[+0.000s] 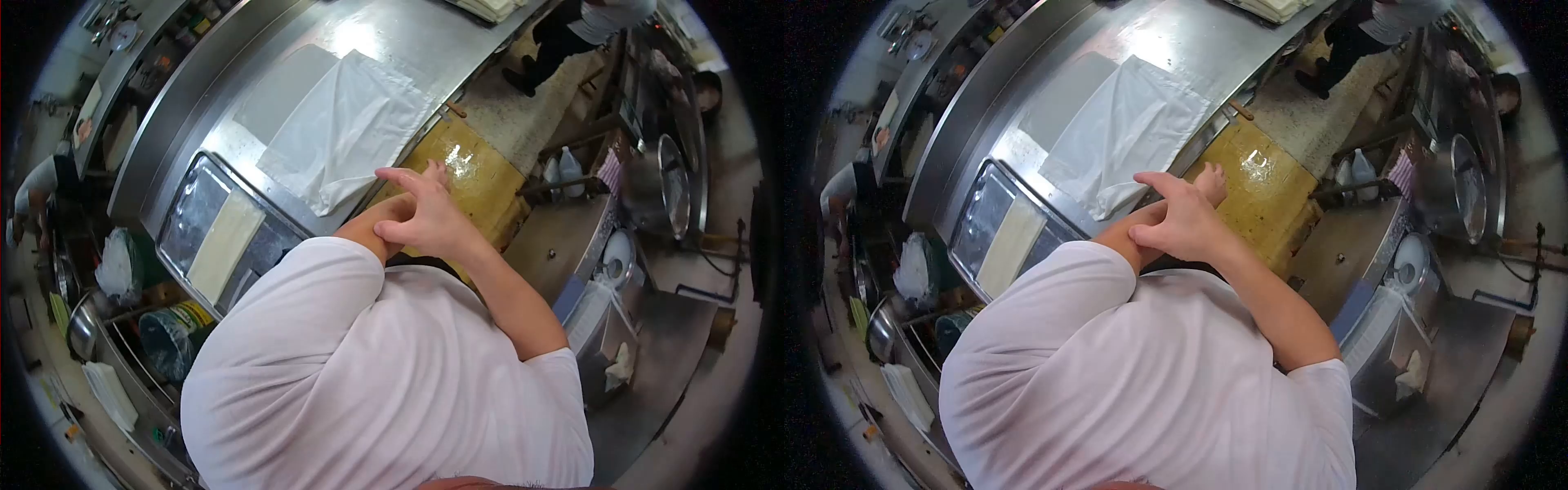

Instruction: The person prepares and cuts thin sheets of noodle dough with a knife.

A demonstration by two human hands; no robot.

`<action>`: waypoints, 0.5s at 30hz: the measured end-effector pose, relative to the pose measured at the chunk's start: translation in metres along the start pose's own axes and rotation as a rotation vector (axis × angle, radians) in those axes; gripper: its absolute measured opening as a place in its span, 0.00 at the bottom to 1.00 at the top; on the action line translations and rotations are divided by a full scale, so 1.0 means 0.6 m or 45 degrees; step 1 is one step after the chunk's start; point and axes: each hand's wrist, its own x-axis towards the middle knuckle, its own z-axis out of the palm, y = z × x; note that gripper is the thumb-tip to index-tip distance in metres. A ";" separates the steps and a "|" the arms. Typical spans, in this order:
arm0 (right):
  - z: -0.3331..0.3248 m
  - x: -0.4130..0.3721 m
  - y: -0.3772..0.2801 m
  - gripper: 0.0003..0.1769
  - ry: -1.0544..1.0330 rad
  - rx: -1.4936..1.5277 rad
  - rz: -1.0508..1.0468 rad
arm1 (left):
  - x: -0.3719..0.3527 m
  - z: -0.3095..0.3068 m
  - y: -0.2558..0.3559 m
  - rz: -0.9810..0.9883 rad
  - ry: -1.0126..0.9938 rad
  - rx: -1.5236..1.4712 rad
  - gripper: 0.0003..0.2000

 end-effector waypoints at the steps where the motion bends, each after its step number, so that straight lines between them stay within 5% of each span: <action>1: 0.012 0.015 0.032 0.42 0.047 -0.090 0.057 | -0.023 -0.018 -0.011 0.032 0.002 -0.004 0.21; 5: 0.040 0.038 0.073 0.42 0.109 -0.172 -0.019 | -0.005 0.042 -0.019 -0.027 0.055 0.030 0.18; 7: 0.031 0.017 -0.001 0.41 0.074 -0.213 -0.108 | -0.040 0.030 -0.027 -0.099 0.099 0.003 0.18; 10: 0.031 0.016 -0.020 0.41 -0.168 0.064 -0.113 | -0.043 0.043 -0.040 -0.203 0.201 0.003 0.18; 13: 0.036 0.031 -0.003 0.42 -0.063 -0.409 -0.141 | -0.069 0.040 -0.052 -0.250 0.265 0.037 0.18; 15: 0.034 0.014 -0.047 0.42 -0.236 0.005 -0.371 | -0.106 0.017 -0.066 -0.259 0.276 0.061 0.18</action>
